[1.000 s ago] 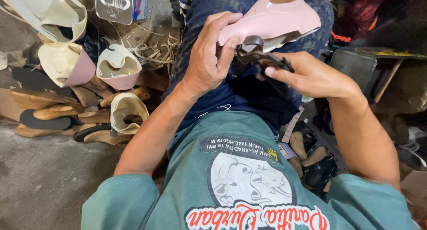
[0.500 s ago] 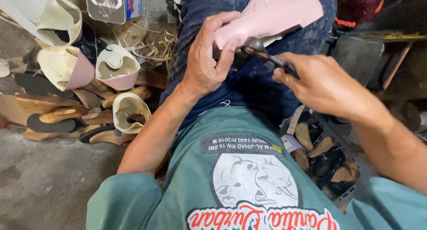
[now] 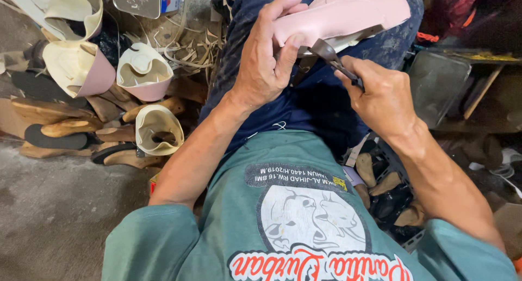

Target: The person uses a hammer to repeatedly tap the sole and edges of a pink slip-on shoe. They rotate the shoe to access different areas and continue hammering along the perimeter and heel.

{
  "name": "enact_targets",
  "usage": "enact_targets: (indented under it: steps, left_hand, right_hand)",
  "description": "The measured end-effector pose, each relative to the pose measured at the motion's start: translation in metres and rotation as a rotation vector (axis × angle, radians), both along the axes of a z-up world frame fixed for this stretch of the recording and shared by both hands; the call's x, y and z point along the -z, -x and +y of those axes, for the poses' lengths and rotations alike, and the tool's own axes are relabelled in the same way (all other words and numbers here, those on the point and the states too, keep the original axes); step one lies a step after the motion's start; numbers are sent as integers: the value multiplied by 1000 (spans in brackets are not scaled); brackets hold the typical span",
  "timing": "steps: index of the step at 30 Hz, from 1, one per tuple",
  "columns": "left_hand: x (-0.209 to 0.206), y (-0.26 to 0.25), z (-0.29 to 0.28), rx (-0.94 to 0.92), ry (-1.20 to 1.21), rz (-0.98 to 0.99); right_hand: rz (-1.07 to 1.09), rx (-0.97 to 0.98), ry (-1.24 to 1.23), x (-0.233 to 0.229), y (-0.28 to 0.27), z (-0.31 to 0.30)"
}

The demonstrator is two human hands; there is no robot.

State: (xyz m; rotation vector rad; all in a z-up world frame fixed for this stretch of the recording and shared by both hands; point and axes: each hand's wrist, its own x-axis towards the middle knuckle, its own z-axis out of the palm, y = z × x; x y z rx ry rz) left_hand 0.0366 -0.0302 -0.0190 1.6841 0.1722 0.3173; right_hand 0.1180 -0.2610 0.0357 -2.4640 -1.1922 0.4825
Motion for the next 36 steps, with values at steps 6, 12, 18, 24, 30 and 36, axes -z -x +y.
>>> enact_targets:
  steps: [6, 12, 18, 24, 30, 36]
  left_hand:
    - [4, -2, -1, -8, 5, -7]
    - [1, 7, -5, 41, -122, -128]
    - [-23, 9, 4, 95, -25, 43]
    - [-10, 6, 2, 10, -108, -58]
    - [0, 8, 2, 61, -118, -40]
    - [-5, 7, 5, 82, -141, -84]
  right_hand:
    - [-21, -5, -38, 11, 4, 0]
    - [308, 83, 125, -13, 17, -1]
    - [43, 4, 282, -12, 17, 0]
    - [332, 48, 290, -37, 0, 19]
    - [440, 236, 99, -13, 40, 9]
    - [351, 201, 167, 7, 39, 7]
